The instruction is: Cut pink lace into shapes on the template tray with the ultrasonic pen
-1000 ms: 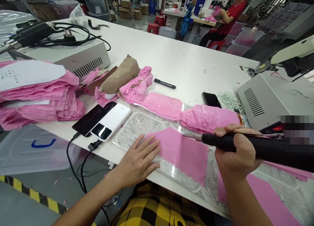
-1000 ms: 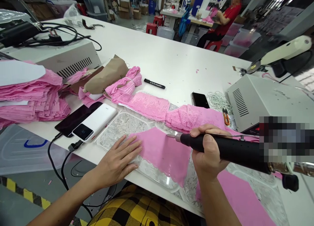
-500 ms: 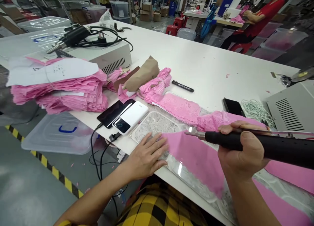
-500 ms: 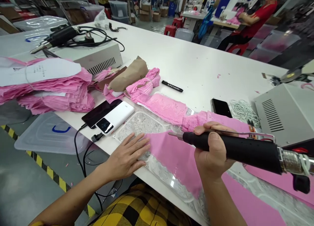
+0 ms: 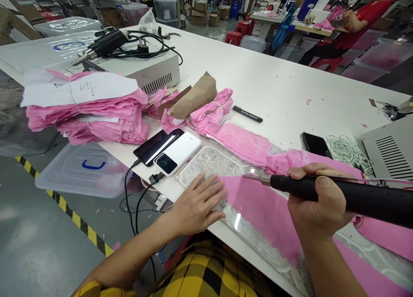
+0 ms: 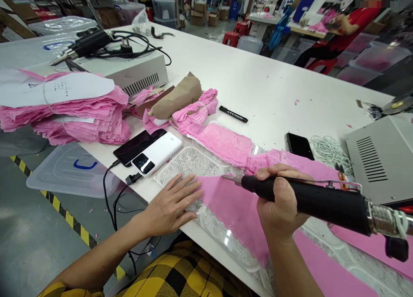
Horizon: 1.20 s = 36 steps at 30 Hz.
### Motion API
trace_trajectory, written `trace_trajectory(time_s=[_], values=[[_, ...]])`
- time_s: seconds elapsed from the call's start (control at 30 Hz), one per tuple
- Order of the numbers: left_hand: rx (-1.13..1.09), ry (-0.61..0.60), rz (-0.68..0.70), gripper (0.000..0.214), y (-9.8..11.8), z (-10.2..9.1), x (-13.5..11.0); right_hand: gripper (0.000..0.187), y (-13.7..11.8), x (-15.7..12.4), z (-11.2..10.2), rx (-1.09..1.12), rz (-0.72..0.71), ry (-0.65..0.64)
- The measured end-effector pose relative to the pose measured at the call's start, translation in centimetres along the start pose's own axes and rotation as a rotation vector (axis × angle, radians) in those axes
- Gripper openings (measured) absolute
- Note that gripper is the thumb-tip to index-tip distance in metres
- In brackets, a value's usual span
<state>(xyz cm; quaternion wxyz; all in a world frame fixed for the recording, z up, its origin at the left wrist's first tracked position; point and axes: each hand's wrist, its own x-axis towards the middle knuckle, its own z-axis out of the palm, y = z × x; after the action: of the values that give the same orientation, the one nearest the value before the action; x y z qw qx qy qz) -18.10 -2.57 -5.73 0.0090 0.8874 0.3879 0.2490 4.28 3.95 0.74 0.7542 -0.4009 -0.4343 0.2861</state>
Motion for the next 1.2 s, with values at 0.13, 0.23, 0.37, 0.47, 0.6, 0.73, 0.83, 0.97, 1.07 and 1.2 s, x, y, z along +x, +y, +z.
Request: trace_trajectory(time_s=[0.13,0.23,0.37,0.47,0.6,0.73,0.83,0.97,1.07,1.2], values=[[0.002,0.016,-0.001,0.047,0.1,0.1,-0.2,0.01,-0.3,-0.2,0.3,0.023,0.061,-0.005],[0.004,0.026,-0.003,0.047,0.1,0.1,-0.4,0.012,-0.6,-0.5,0.7,0.054,0.085,-0.022],[0.001,0.047,0.005,0.047,0.0,0.1,-0.5,0.012,-0.5,-0.9,1.2,0.063,0.098,-0.043],[0.007,0.068,0.008,0.046,0.0,0.1,-0.6,0.011,-0.4,-1.1,1.3,0.046,0.105,-0.052],[0.0,0.094,-0.002,0.044,0.0,0.2,-0.6,0.011,-0.5,-1.1,1.3,0.021,0.103,-0.056],[0.003,0.132,0.006,0.043,0.0,0.3,-0.6,0.012,-0.8,-1.3,1.9,0.041,0.112,-0.061],[0.009,0.143,0.017,0.042,0.0,0.2,-0.8,0.014,-0.8,-1.8,2.6,0.073,0.142,-0.091],[0.002,0.125,0.015,0.04,0.0,0.0,-0.9,0.015,-0.6,-2.3,3.4,0.088,0.155,-0.129],[-0.006,0.146,0.015,0.037,0.0,0.0,-1.0,0.015,-0.4,-2.5,3.5,0.106,0.162,-0.137],[-0.012,0.168,0.01,0.036,-0.1,0.0,-1.0,0.012,-0.2,-2.5,3.6,0.098,0.128,-0.17]])
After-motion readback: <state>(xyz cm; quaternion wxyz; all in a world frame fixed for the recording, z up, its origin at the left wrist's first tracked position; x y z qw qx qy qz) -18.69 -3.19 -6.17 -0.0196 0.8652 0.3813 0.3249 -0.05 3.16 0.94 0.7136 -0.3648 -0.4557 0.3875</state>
